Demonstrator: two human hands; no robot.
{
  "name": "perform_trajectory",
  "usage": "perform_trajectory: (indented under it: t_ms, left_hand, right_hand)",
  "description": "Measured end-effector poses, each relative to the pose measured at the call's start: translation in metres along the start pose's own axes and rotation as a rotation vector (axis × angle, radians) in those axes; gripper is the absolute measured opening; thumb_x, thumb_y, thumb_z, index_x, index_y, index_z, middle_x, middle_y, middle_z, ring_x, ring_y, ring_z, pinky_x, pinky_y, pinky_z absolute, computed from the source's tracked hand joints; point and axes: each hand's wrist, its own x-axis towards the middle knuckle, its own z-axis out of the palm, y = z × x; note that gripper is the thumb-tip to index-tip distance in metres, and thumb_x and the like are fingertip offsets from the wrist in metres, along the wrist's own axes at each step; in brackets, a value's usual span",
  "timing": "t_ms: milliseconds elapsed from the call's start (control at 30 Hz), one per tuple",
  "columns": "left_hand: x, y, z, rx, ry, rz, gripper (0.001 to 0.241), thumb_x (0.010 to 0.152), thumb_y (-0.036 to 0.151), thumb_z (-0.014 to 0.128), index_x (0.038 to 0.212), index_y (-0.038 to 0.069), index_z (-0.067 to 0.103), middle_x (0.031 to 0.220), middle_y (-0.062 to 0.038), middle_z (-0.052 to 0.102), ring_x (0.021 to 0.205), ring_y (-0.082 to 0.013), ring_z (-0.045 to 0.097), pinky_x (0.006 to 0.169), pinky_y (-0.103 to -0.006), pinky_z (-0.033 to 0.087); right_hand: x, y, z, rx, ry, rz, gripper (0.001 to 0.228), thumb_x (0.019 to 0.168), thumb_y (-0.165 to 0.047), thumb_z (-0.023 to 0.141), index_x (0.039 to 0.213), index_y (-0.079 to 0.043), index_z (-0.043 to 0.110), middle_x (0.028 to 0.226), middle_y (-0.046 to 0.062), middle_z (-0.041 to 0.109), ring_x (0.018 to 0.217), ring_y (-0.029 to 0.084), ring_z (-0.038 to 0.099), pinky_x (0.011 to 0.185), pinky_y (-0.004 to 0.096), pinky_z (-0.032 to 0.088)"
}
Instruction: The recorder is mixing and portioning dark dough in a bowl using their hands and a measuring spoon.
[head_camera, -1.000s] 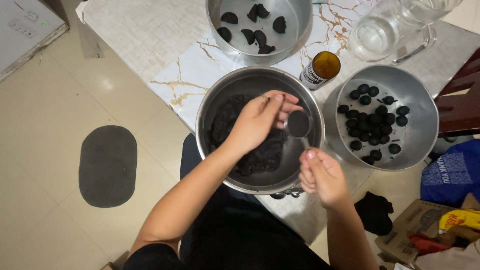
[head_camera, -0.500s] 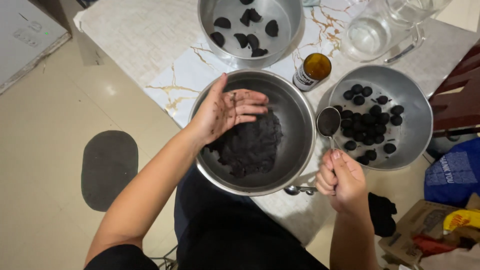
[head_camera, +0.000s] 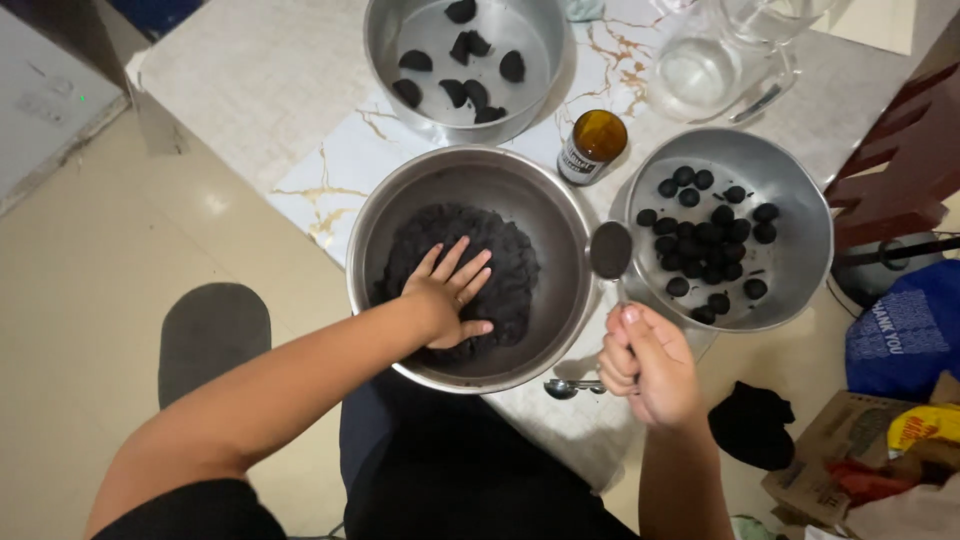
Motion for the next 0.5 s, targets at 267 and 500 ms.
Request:
perform_trajectory:
  t_ms: [267, 500]
  left_hand:
    - [-0.058, 0.008, -0.054, -0.636, 0.832, 0.177, 0.051, 0.106, 0.042, 0.040, 0.135, 0.006, 0.062, 0.140, -0.014, 0.061, 0.128, -0.0309, 0.060, 0.117, -0.0521, 0.035]
    - [-0.046, 0.029, -0.072, -0.813, 1.473, 0.215, 0.026, 0.100, 0.020, 0.052, 0.110, 0.008, 0.072, 0.111, -0.010, 0.073, 0.106, -0.0327, 0.065, 0.099, -0.0450, 0.046]
  right_hand:
    - [0.006, 0.012, 0.047, -0.958, 0.127, -0.171, 0.032, 0.110, -0.025, 0.048, 0.086, -0.004, 0.055, 0.059, 0.007, 0.047, 0.047, 0.019, 0.044, 0.046, 0.032, 0.035]
    - [0.025, 0.028, 0.092, -1.448, 0.001, -0.302, 0.024, 0.104, -0.022, 0.052, 0.089, -0.002, 0.054, 0.065, 0.025, 0.062, 0.066, 0.047, 0.062, 0.051, 0.053, 0.045]
